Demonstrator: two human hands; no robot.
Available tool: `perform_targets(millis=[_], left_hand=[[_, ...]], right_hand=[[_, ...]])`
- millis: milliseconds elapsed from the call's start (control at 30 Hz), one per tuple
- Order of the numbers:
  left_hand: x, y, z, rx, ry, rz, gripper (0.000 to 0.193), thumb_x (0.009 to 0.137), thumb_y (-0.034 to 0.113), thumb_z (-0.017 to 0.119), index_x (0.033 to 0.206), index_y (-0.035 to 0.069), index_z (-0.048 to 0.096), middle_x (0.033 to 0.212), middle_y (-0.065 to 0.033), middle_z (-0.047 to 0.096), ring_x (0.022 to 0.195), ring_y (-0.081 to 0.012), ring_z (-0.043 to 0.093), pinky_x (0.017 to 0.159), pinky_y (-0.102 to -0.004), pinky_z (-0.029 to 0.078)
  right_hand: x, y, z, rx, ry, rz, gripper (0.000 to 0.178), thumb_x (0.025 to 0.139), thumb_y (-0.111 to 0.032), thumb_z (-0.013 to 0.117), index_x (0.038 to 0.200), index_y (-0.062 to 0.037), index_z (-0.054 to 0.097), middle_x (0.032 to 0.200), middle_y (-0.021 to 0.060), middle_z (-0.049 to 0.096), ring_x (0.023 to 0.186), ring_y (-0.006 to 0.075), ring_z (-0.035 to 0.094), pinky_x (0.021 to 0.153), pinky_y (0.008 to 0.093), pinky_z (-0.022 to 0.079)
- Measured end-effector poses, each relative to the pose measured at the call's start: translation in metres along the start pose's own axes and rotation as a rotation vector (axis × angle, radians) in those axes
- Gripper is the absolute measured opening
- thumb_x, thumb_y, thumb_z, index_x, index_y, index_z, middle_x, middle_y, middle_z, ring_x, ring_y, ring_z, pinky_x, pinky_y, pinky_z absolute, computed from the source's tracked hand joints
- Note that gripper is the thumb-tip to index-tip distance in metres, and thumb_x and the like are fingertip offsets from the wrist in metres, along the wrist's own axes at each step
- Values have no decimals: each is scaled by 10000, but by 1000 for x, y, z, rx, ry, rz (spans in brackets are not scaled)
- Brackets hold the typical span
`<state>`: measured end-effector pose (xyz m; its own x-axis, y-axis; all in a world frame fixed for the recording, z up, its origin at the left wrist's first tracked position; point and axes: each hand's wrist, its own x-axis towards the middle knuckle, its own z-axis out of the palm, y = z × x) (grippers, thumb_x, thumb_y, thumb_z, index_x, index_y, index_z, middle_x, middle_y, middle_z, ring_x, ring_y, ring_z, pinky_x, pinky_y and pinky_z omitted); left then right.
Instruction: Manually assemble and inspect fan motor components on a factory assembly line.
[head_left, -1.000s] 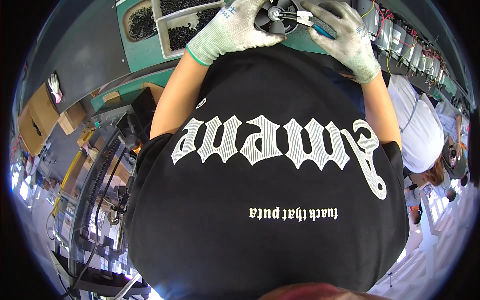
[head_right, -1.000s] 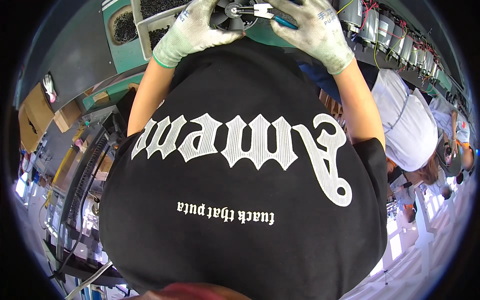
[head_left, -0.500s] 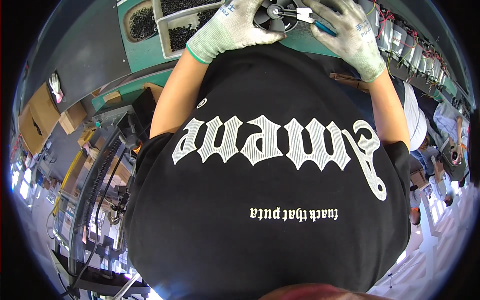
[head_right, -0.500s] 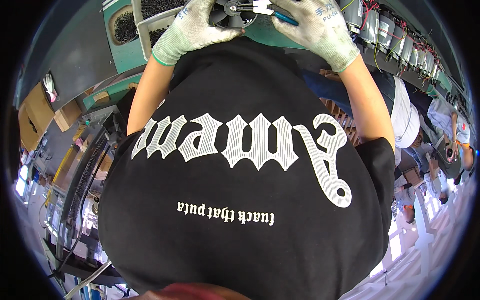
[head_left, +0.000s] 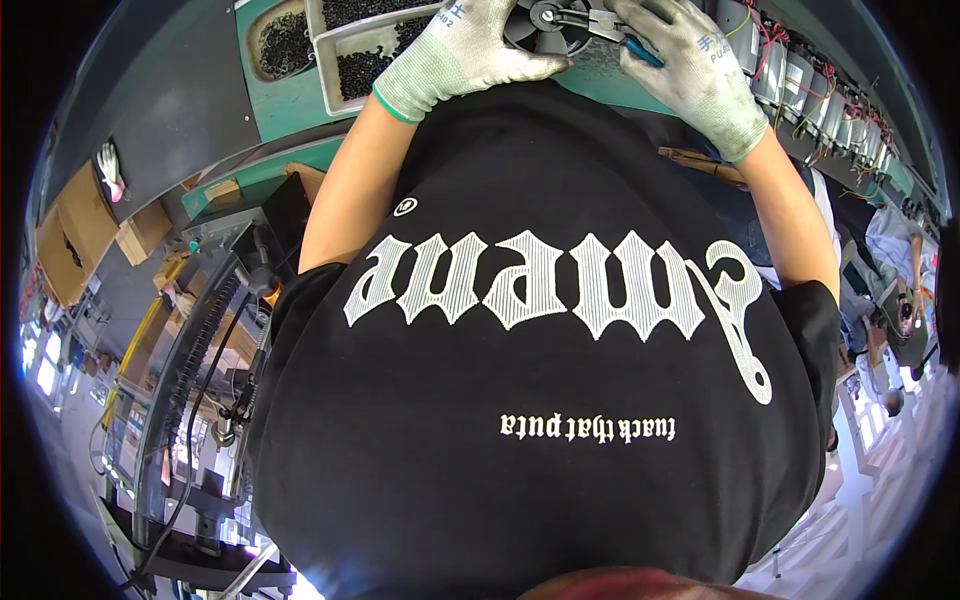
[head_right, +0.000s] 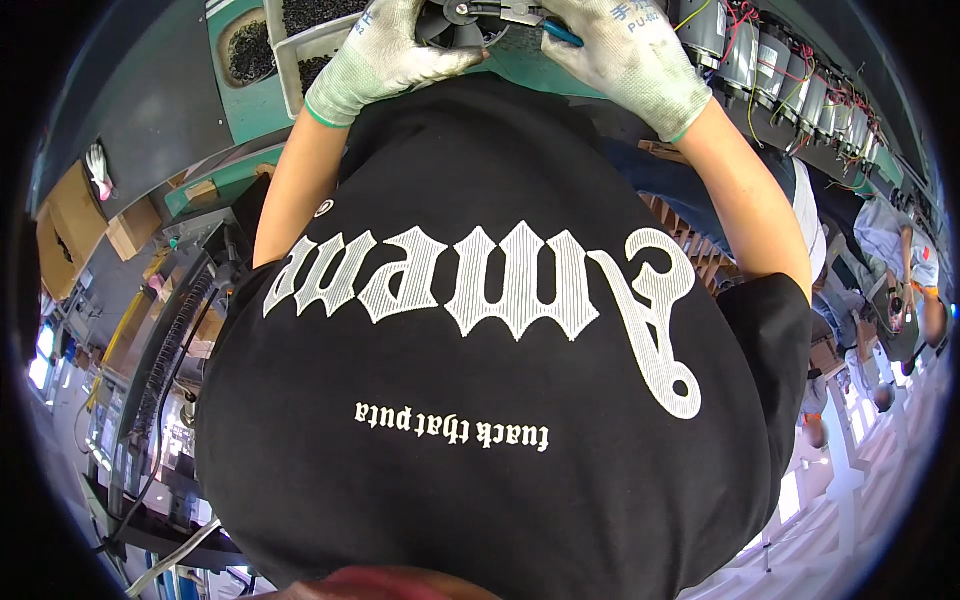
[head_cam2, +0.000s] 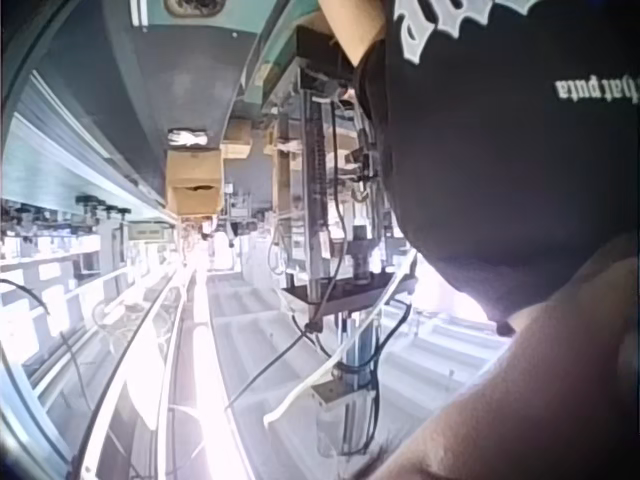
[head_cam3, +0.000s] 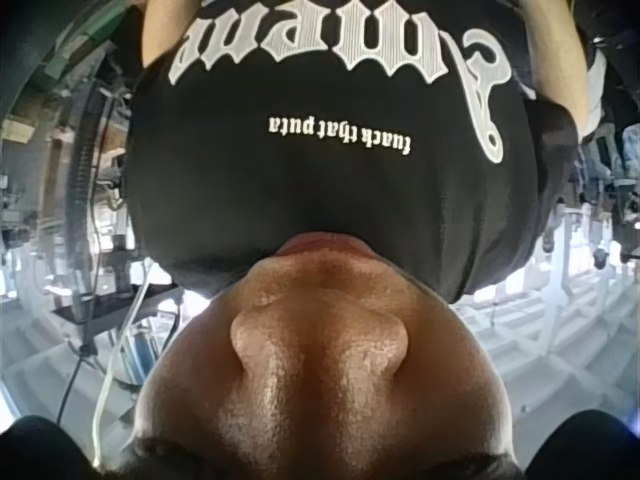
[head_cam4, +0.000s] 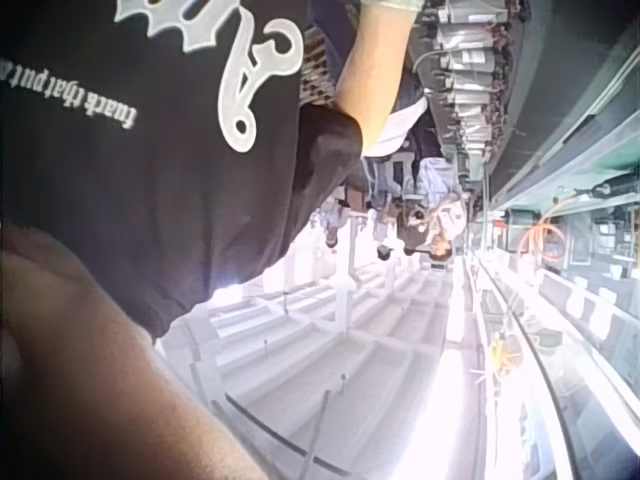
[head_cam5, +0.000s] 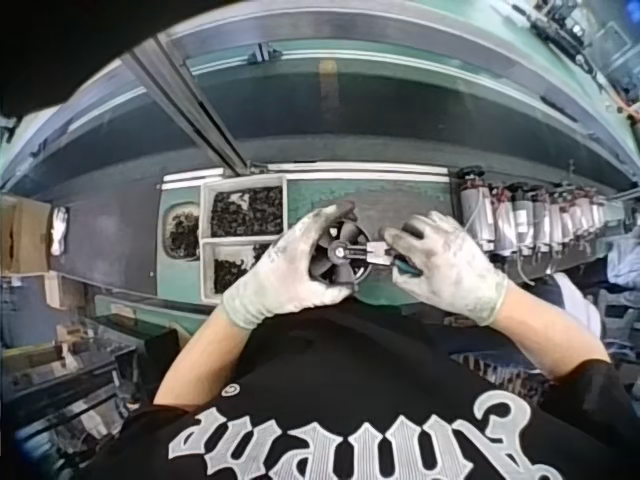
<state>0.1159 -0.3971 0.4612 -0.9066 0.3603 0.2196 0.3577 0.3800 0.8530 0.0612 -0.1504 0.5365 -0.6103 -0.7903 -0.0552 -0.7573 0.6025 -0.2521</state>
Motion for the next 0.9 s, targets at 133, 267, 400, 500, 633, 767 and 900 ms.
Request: perform_targets(millis=[133,267,400,500,633,767,900], left_hand=[[-1,-3,2,-77,21,16,557,706,223,898,1128,27,594,1033,-114,650,931,-237,642,823,-349,519],[2,3,4,-20,17,-14,546,719,228,889,1133,30,595,1045,-116,654,950,-231,646,822,-348,521],[5,5,1,66,35,36,537,732,238,880,1139,33,594,1040,-114,652,952,-219,649,810,-346,524],[2,14,-6,-192,-120,-400,528,733,234,877,1133,32,599,1023,-108,645,930,-217,644,799,-347,522],[5,9,-5,-106,-81,-208,505,729,222,875,1110,30,605,989,-98,633,892,-212,631,782,-347,516],[5,7,-3,8,4,25,488,720,214,876,1086,29,611,961,-92,622,862,-210,616,768,-349,511],[6,2,-3,216,50,273,487,714,218,880,1078,36,612,946,-87,621,849,-203,612,757,-346,510]], right_hand=[[-1,-1,3,40,-41,38,426,806,-252,719,1167,-33,661,1039,180,610,1039,365,589,943,431,470],[0,-13,-10,208,-98,132,405,809,-230,711,1154,-25,662,1017,180,607,995,364,594,921,429,480],[-1,-13,-11,157,33,83,394,802,-217,713,1154,-44,668,1018,169,602,983,362,578,900,450,477],[1,-11,-15,102,178,54,406,788,-222,724,1163,-75,676,1032,155,598,981,353,559,886,460,465],[4,-6,-14,87,69,106,446,776,-233,736,1201,-108,677,1049,147,598,1001,345,549,884,459,453],[4,-5,-16,76,130,3,488,774,-236,740,1243,-123,668,1053,146,601,991,337,553,889,451,448],[7,-5,-16,61,111,0,503,779,-248,738,1264,-137,663,1057,149,602,988,335,556,889,450,451]])
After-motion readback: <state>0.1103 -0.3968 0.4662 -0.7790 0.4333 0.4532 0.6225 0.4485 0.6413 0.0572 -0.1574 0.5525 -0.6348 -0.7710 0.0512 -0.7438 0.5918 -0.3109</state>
